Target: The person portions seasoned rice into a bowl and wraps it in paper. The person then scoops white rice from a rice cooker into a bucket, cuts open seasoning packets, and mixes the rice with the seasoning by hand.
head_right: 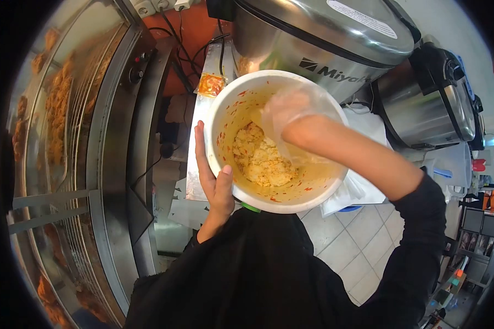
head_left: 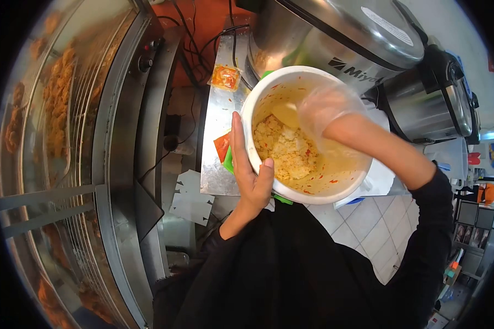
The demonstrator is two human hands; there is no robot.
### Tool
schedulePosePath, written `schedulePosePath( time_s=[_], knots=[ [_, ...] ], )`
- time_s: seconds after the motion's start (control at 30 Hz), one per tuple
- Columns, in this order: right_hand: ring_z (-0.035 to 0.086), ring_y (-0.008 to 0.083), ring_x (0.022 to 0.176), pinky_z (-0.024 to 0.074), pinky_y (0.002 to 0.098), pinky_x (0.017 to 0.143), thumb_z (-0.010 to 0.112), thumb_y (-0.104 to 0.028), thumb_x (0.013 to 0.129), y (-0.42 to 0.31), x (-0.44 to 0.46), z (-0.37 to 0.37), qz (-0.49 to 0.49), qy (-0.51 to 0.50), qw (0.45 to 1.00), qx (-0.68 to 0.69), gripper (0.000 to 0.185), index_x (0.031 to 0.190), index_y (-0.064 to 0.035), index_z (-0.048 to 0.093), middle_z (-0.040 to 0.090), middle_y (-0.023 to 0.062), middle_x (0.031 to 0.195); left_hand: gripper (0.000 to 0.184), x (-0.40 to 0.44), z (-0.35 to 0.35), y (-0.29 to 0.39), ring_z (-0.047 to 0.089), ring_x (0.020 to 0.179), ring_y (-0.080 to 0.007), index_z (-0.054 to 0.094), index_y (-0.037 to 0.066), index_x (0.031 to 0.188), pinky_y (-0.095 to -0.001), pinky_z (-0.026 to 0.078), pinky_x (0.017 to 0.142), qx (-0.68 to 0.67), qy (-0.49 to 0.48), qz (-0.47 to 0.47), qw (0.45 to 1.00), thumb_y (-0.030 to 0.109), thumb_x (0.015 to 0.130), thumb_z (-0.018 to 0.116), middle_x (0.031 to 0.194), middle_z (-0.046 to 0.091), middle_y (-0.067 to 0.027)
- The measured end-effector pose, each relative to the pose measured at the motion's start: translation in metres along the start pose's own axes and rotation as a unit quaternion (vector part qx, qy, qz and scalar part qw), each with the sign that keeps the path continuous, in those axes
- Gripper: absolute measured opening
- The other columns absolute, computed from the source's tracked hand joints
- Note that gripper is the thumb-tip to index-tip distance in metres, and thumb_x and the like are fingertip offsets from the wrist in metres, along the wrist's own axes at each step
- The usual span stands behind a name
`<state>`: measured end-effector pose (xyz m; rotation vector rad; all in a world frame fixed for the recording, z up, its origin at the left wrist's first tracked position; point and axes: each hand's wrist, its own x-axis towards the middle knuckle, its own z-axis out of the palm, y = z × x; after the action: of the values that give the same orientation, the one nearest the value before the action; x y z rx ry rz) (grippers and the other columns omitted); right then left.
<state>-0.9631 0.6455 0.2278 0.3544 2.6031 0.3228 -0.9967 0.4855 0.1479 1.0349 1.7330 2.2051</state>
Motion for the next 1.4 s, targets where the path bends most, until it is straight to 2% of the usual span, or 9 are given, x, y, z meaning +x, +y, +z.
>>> schedulePosePath(
  time_s=[0.07,0.27,0.53,0.77,0.87,0.93,1.03,1.13,1.4],
  knots=[
    [0.061,0.0279,0.078,0.0468,0.0389,0.063,0.050,-0.018,0.072,-0.005,0.009,0.023,-0.011,0.035,0.997,-0.068,0.021,0.081,-0.0047,0.064,0.062,0.0144,0.083,0.070,0.000,-0.001,0.000,0.020,0.125,-0.0308,0.015,-0.007,0.130,-0.0378,0.016,0.100,0.005,-0.003,0.001,1.000,0.029,0.079,0.046,0.136,0.016,-0.0217],
    [0.058,0.0252,0.089,0.0464,0.0365,0.075,0.055,-0.023,0.070,-0.007,0.013,0.017,0.035,-0.111,0.993,0.025,0.028,0.092,-0.0083,0.063,0.060,0.0119,0.097,0.068,0.000,0.001,0.000,0.020,0.125,-0.0309,0.015,-0.005,0.130,-0.0373,0.017,0.100,-0.002,-0.007,0.010,1.000,0.026,0.078,0.046,0.135,0.018,-0.0220],
    [0.061,0.0286,0.070,0.0472,0.0373,0.063,0.051,-0.018,0.068,0.019,-0.006,0.003,0.017,-0.029,0.997,0.065,0.022,0.074,-0.0039,0.065,0.062,0.0162,0.076,0.067,-0.001,-0.003,0.001,0.020,0.125,-0.0311,0.015,-0.005,0.131,-0.0370,0.017,0.100,-0.003,-0.016,0.015,1.000,0.020,0.076,0.046,0.135,0.017,-0.0224],
    [0.058,0.0299,0.065,0.0456,0.0392,0.059,0.054,-0.017,0.064,0.021,0.001,-0.002,-0.065,-0.072,0.993,0.066,0.018,0.073,-0.0057,0.065,0.062,0.0149,0.074,0.067,-0.001,-0.001,0.002,0.019,0.125,-0.0300,0.015,-0.005,0.131,-0.0366,0.016,0.101,-0.024,-0.011,0.010,1.000,0.020,0.077,0.046,0.136,0.017,-0.0215],
    [0.058,0.0293,0.065,0.0456,0.0390,0.058,0.057,-0.016,0.062,0.016,0.017,0.012,-0.132,-0.093,0.986,0.051,0.016,0.072,-0.0074,0.065,0.062,0.0138,0.073,0.067,0.000,-0.002,0.003,0.019,0.126,-0.0292,0.014,-0.005,0.131,-0.0365,0.016,0.101,-0.014,-0.012,0.010,1.000,0.021,0.078,0.046,0.136,0.016,-0.0212],
    [0.057,0.0285,0.080,0.0446,0.0379,0.069,0.054,-0.018,0.066,0.009,0.024,0.014,-0.085,-0.192,0.976,0.056,0.026,0.089,-0.0090,0.063,0.060,0.0141,0.090,0.067,-0.001,-0.002,0.001,0.019,0.126,-0.0290,0.014,-0.005,0.131,-0.0366,0.016,0.101,0.011,-0.017,0.011,1.000,0.023,0.079,0.046,0.136,0.016,-0.0212],
    [0.057,0.0292,0.081,0.0445,0.0382,0.069,0.054,-0.017,0.066,0.002,0.025,0.013,-0.067,-0.216,0.973,0.039,0.026,0.088,-0.0081,0.064,0.060,0.0142,0.089,0.069,-0.001,-0.002,0.000,0.019,0.126,-0.0249,0.012,-0.003,0.132,-0.0357,0.017,0.101,-0.011,-0.020,-0.005,1.000,0.024,0.078,0.046,0.138,0.012,-0.0167],
    [0.057,0.0292,0.081,0.0447,0.0383,0.069,0.056,-0.018,0.065,-0.003,0.021,0.008,0.008,-0.194,0.975,0.105,0.025,0.087,-0.0080,0.064,0.061,0.0145,0.088,0.070,-0.001,-0.002,0.000,0.019,0.126,-0.0250,0.012,-0.002,0.132,-0.0361,0.017,0.101,-0.011,-0.020,-0.015,1.000,0.026,0.078,0.047,0.138,0.011,-0.0166],
    [0.059,0.0267,0.073,0.0466,0.0358,0.063,0.060,-0.019,0.063,0.016,0.009,0.003,-0.007,-0.113,0.988,0.105,0.018,0.077,-0.0081,0.065,0.062,0.0127,0.080,0.070,0.001,-0.002,0.001,0.019,0.125,-0.0274,0.014,-0.004,0.131,-0.0372,0.016,0.101,0.002,-0.018,0.000,1.000,0.029,0.079,0.047,0.137,0.013,-0.0189]
  ],
)
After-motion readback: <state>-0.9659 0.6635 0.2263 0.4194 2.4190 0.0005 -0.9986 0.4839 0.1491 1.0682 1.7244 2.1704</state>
